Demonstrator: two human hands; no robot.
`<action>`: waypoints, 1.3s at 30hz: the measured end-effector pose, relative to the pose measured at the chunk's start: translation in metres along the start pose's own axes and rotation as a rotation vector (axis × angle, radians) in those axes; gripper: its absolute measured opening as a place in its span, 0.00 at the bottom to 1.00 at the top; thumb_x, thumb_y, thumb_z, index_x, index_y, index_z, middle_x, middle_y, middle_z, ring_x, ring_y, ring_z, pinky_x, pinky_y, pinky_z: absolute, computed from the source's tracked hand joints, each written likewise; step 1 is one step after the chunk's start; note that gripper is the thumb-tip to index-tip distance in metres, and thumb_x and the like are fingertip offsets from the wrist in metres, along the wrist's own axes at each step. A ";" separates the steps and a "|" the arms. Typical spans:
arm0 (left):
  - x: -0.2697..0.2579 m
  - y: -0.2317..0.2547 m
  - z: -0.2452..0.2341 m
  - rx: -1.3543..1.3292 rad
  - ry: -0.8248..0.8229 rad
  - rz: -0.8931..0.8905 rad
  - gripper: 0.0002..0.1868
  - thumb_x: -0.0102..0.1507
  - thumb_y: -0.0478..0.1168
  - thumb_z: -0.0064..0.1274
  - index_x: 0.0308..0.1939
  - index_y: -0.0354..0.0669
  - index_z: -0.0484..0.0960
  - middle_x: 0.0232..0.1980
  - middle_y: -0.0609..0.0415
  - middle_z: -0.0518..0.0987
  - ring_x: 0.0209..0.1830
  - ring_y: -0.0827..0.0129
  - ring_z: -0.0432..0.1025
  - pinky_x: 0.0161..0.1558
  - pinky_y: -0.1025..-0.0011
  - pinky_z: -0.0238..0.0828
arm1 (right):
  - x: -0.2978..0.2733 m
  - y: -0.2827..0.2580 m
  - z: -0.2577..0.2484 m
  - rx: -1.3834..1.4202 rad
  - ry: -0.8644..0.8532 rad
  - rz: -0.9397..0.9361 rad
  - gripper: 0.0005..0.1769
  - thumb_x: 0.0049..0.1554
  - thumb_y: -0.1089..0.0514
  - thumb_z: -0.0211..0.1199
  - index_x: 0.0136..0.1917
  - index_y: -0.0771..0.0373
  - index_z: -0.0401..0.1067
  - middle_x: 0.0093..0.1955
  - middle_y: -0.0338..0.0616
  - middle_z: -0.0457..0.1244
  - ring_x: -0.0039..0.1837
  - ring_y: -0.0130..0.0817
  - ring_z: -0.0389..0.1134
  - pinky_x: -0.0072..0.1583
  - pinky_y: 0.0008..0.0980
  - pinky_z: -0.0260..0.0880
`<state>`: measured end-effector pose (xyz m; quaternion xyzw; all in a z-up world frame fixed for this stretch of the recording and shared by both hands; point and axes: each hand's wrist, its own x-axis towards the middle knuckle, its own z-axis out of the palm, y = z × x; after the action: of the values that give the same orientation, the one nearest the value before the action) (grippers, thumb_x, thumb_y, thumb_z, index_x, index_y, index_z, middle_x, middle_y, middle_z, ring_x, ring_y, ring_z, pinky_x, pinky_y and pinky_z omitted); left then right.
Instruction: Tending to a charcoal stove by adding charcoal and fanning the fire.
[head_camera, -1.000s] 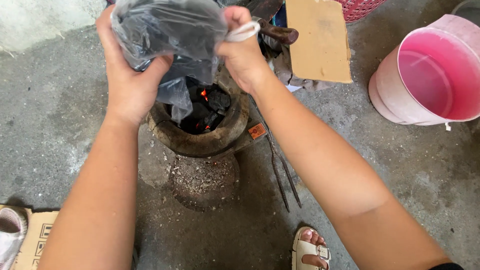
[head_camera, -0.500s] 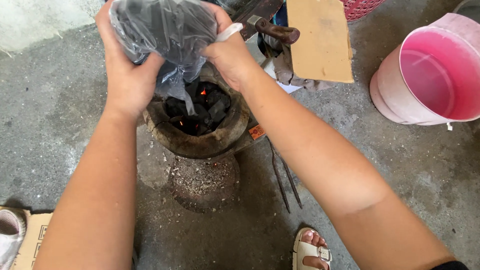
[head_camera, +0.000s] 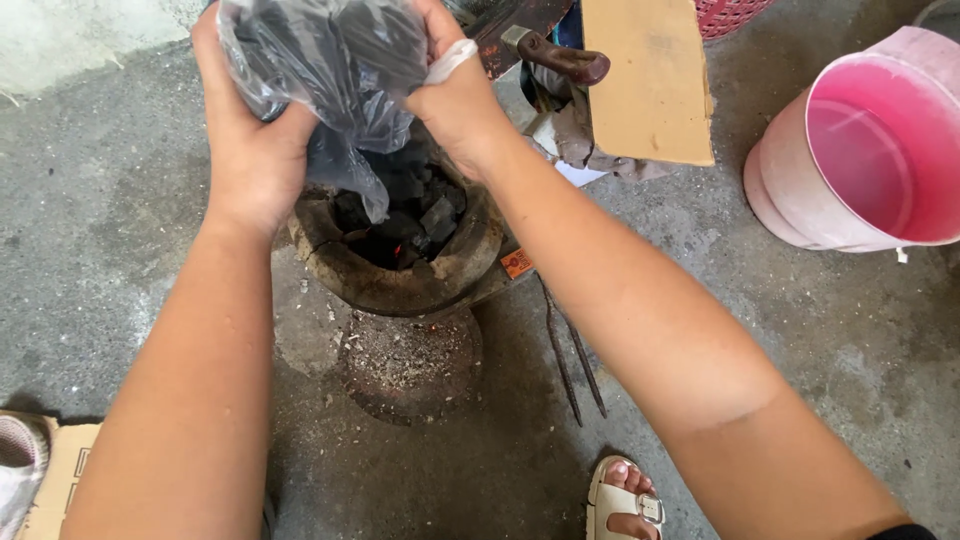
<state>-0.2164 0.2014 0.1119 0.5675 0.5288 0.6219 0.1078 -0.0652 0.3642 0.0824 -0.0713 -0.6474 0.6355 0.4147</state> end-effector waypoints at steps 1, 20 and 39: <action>0.000 0.002 -0.002 -0.037 -0.008 -0.044 0.34 0.74 0.24 0.56 0.75 0.54 0.55 0.69 0.53 0.71 0.72 0.63 0.68 0.74 0.63 0.69 | 0.000 -0.001 0.003 0.010 -0.002 -0.002 0.39 0.54 0.86 0.63 0.73 0.62 0.63 0.68 0.39 0.65 0.73 0.31 0.65 0.73 0.31 0.66; -0.007 0.021 -0.026 -0.137 0.061 -0.153 0.32 0.73 0.24 0.57 0.73 0.48 0.57 0.66 0.56 0.73 0.69 0.68 0.69 0.73 0.68 0.69 | 0.004 -0.024 0.033 0.001 -0.035 0.110 0.43 0.46 0.85 0.61 0.73 0.64 0.63 0.66 0.39 0.65 0.70 0.30 0.65 0.70 0.31 0.68; -0.071 0.093 0.126 -1.253 0.637 -1.067 0.18 0.64 0.44 0.54 0.55 0.40 0.77 0.53 0.49 0.82 0.51 0.57 0.79 0.55 0.54 0.77 | -0.020 -0.184 -0.006 -1.091 -0.166 0.060 0.19 0.58 0.65 0.62 0.62 0.55 0.68 0.45 0.51 0.70 0.51 0.47 0.74 0.50 0.43 0.70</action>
<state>-0.0462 0.1774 0.1171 -0.1189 0.2899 0.7928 0.5227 0.0315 0.3226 0.2350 -0.2442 -0.9109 0.2228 0.2469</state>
